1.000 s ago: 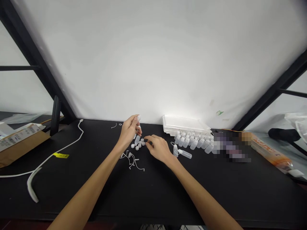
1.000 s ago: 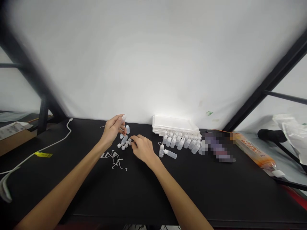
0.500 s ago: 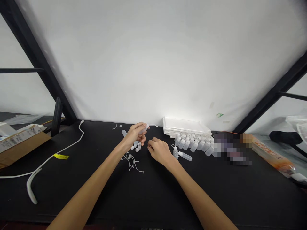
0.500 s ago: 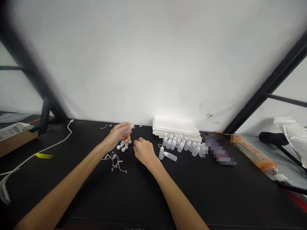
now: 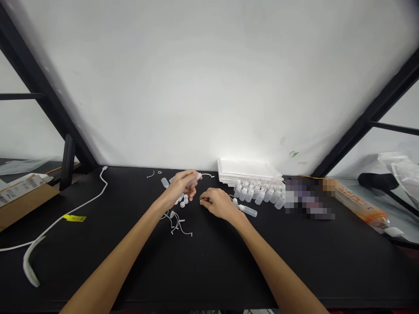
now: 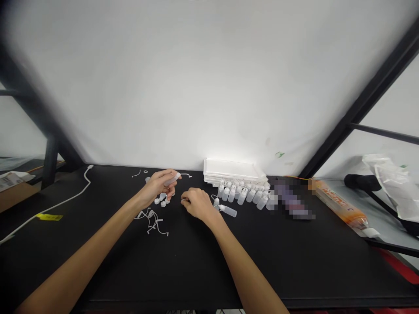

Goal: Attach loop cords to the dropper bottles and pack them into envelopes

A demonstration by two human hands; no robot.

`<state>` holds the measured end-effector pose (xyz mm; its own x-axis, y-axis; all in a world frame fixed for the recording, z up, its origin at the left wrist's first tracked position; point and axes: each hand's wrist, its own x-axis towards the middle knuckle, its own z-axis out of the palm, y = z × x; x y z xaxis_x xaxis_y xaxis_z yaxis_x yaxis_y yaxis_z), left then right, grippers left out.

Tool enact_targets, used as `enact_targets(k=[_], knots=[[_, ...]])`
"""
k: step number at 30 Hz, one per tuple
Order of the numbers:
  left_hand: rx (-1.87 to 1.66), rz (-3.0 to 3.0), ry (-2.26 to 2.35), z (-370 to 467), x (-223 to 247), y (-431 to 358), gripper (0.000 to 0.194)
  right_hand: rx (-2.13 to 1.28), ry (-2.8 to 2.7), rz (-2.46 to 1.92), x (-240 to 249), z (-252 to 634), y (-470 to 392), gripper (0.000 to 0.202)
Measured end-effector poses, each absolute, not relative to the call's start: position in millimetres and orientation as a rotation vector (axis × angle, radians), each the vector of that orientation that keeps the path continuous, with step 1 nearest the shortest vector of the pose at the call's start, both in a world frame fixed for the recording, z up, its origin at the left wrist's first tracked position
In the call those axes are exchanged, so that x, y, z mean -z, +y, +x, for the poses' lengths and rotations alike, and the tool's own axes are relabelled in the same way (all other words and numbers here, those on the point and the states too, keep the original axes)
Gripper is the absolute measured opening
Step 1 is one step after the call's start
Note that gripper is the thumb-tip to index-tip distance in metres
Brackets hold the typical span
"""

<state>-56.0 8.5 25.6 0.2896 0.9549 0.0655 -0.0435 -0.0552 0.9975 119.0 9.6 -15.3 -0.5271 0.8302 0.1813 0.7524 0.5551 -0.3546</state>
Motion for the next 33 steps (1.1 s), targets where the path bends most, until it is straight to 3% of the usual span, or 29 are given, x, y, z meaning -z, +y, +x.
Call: enact_targets(k=[6, 12, 15, 33], knots=[[-1.033, 1.476, 0.992, -54.8, -19.5, 9.2, 0.028, -0.399, -2.477, -1.248, 12.8, 118.1, 6.7, 0.006], [-1.030, 1.657, 1.036, -54.8, -14.0, 12.4, 0.032, -1.065, -1.861, -1.039, -1.7, 127.2, 11.5, 0.015], [-1.002, 1.724, 1.036, -54.0, -13.6, 11.2, 0.032, -1.211, -1.546, -0.906, -5.5, 130.8, 15.5, 0.026], [-0.872, 1.784, 1.026, -50.0, -16.2, 4.6, 0.027, -1.341, -1.400, -0.833, -9.3, 134.1, 15.3, 0.032]])
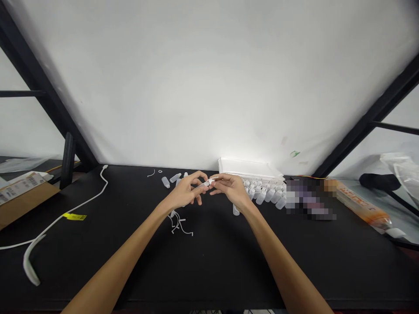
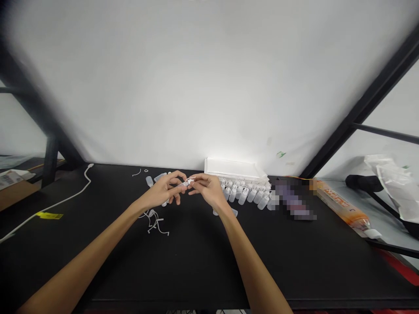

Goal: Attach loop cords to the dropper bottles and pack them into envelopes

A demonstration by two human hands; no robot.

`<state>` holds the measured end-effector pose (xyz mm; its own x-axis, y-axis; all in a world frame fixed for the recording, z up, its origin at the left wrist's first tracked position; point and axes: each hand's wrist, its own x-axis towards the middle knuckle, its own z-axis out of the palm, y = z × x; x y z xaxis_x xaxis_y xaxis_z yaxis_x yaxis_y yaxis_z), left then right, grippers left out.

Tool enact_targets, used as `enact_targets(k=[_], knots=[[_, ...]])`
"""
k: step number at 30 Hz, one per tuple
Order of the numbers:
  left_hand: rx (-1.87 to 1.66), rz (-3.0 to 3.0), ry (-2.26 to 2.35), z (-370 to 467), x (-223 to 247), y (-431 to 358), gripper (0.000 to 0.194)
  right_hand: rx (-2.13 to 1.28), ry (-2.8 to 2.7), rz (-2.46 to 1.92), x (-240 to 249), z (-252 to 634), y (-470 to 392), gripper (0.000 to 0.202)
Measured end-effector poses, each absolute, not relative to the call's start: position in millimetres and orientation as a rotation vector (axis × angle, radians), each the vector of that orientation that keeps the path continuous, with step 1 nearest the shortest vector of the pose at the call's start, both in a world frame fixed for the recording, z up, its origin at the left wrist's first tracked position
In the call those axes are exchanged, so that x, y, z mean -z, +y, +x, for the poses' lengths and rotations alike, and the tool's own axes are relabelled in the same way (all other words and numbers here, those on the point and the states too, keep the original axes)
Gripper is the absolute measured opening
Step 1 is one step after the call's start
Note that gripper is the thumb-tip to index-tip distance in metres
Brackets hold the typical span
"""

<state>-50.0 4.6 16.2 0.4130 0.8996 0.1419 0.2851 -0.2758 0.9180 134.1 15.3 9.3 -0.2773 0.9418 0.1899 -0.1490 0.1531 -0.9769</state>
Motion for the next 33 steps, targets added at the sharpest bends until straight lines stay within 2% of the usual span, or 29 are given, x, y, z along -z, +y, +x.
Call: enact_targets(k=[8, 17, 22, 30, 33], knots=[[-0.849, 1.776, 0.992, -49.9, -16.5, 3.0, 0.027, -1.341, -1.439, -0.838, -3.8, 134.4, 18.2, 0.034], [-1.128, 1.547, 0.966, -45.8, -14.8, 4.7, 0.033, -1.272, -1.495, -0.809, -10.6, 121.5, 4.1, 0.035], [-1.146, 1.614, 1.059, -45.5, -14.3, 2.9, 0.032, -1.163, -1.586, -0.868, -4.5, 116.8, 3.6, 0.036], [-1.127, 1.847, 1.141, -39.7, -12.9, -3.3, 0.026, -0.972, -1.685, -1.009, 7.4, 113.9, 5.0, 0.054], [-1.119, 1.801, 1.103, -38.6, -11.4, -3.0, 0.027, -1.017, -1.595, -0.959, 7.0, 109.5, 2.9, 0.047]])
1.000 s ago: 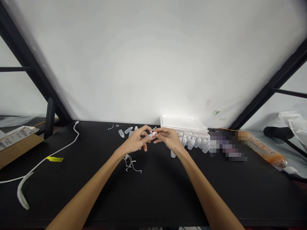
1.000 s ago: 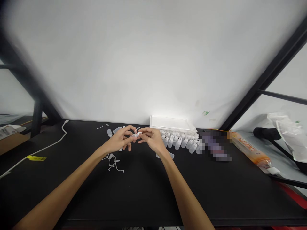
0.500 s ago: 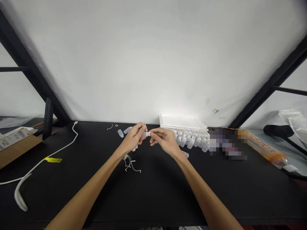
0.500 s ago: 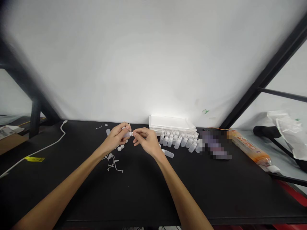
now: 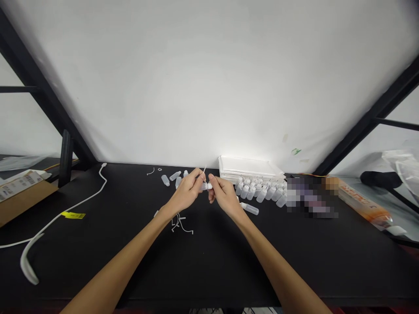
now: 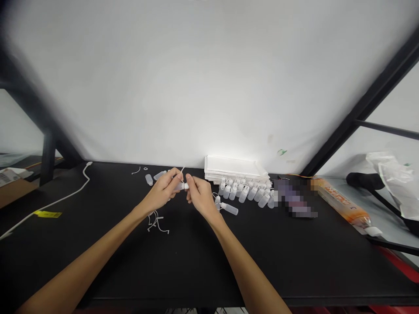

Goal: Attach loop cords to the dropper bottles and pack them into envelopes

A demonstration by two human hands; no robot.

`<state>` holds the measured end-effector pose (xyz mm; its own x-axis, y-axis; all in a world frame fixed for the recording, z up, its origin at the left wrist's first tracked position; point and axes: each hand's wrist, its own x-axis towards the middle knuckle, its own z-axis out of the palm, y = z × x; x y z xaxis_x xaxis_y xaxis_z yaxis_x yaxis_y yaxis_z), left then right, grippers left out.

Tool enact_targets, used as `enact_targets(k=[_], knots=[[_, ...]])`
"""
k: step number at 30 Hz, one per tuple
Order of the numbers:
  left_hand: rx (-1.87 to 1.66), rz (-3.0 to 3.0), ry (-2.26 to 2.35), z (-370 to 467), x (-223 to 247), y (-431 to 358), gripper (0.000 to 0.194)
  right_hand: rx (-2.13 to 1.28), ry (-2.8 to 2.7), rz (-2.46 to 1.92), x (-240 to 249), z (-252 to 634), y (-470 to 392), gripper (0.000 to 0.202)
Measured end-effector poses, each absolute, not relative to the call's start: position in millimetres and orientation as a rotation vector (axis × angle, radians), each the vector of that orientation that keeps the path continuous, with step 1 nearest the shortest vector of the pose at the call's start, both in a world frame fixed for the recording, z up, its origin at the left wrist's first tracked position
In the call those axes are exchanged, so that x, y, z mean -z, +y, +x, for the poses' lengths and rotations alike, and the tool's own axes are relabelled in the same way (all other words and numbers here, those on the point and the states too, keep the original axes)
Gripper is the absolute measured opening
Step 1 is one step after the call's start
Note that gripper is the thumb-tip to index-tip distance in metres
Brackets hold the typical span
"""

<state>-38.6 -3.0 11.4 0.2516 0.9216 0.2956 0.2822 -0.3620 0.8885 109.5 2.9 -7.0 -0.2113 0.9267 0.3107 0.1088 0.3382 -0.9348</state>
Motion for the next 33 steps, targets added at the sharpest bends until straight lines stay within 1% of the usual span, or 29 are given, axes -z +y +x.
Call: enact_targets(k=[3, 8, 11, 15, 20, 21, 25, 28, 30, 33], knots=[[-1.120, 1.742, 1.073, -39.4, -9.9, -1.3, 0.028, -1.102, -1.460, -0.841, 2.8, 106.6, 0.6, 0.034], [-1.180, 1.767, 1.102, -45.3, -9.5, 4.4, 0.026, -1.280, -1.434, -0.714, -6.6, 110.9, -1.0, 0.031], [-1.209, 1.765, 1.118, -46.8, -10.1, 5.8, 0.025, -1.357, -1.432, -0.708, -8.5, 114.4, -0.4, 0.033], [-1.178, 1.821, 1.139, -43.2, -11.9, 1.7, 0.026, -1.298, -1.499, -0.807, -1.6, 113.8, 2.0, 0.035], [-1.138, 1.874, 1.142, -41.9, -11.8, 0.3, 0.024, -1.112, -1.644, -0.982, 6.6, 114.1, 6.4, 0.053], [-1.140, 1.865, 1.137, -42.7, -11.7, 1.1, 0.024, -1.113, -1.646, -0.988, 5.6, 115.1, 6.8, 0.052], [-1.176, 1.831, 1.157, -46.2, -14.0, 2.9, 0.023, -1.179, -1.614, -0.860, -3.2, 118.7, 5.0, 0.035], [-1.197, 1.875, 1.188, -46.3, -18.2, -0.3, 0.022, -1.140, -1.664, -0.836, -5.2, 117.3, 1.6, 0.031], [-1.196, 1.978, 1.237, -45.3, -21.4, -4.0, 0.021, -1.093, -1.698, -0.856, -3.0, 114.8, -0.2, 0.032], [-1.171, 2.133, 1.311, -44.4, -25.1, -7.7, 0.021, -1.152, -1.717, -0.869, 0.5, 111.6, -1.5, 0.046]])
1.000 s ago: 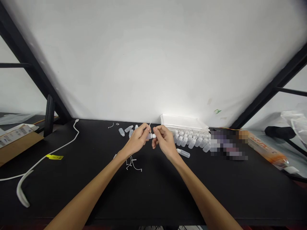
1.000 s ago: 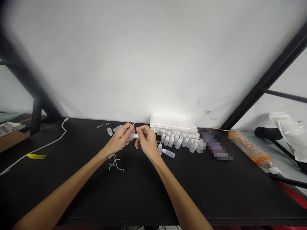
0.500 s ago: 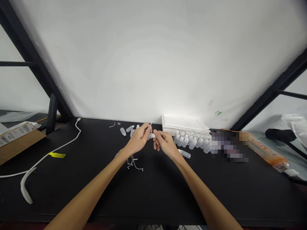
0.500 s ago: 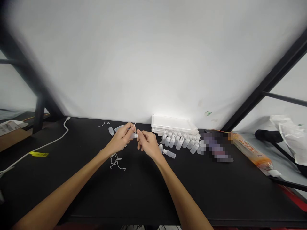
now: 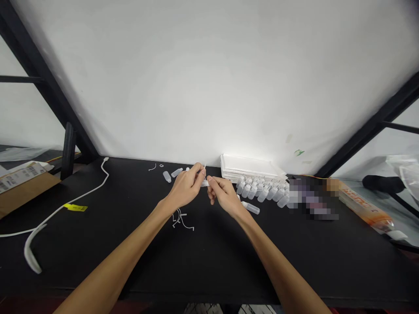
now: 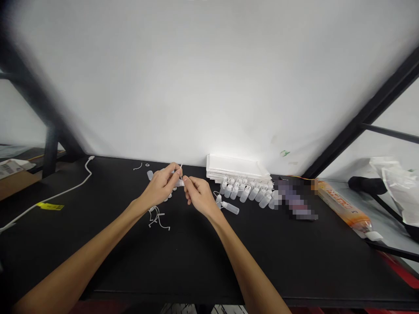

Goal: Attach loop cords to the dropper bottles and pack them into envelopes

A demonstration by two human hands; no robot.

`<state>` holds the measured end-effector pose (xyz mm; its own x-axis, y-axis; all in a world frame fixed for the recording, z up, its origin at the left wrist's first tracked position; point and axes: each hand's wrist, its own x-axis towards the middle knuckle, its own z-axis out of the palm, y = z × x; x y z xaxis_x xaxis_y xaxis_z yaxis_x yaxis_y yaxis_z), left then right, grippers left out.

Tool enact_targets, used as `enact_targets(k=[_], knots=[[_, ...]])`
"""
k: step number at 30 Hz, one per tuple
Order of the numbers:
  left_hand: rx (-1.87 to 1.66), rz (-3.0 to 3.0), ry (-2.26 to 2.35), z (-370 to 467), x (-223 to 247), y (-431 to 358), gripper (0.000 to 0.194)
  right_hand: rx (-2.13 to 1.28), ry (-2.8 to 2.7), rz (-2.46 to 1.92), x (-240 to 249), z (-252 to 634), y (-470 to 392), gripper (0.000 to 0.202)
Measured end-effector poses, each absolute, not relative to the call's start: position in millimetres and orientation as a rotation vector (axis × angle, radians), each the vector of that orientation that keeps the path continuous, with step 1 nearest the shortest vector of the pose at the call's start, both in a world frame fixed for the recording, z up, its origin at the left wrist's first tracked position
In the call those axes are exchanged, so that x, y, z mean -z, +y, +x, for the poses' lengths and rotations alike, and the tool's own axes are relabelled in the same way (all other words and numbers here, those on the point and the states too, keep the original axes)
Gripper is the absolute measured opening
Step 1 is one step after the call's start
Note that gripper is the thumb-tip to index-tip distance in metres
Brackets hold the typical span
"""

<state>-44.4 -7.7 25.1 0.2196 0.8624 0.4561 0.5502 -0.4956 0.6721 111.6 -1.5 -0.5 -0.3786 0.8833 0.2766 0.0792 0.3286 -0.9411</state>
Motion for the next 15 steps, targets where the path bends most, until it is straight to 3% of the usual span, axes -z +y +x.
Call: enact_targets(k=[3, 9, 15], knots=[[-1.175, 2.129, 1.311, -45.6, -26.7, -6.8, 0.021, -1.223, -1.695, -0.893, -1.3, 111.0, -2.1, 0.050], [-1.249, 2.067, 1.325, -47.0, -23.7, -5.0, 0.021, -1.165, -1.689, -0.809, -6.1, 110.0, -5.8, 0.031], [-1.297, 2.140, 1.347, -41.8, -14.9, -6.7, 0.021, -1.013, -1.776, -0.909, 5.4, 109.1, -3.3, 0.045]])
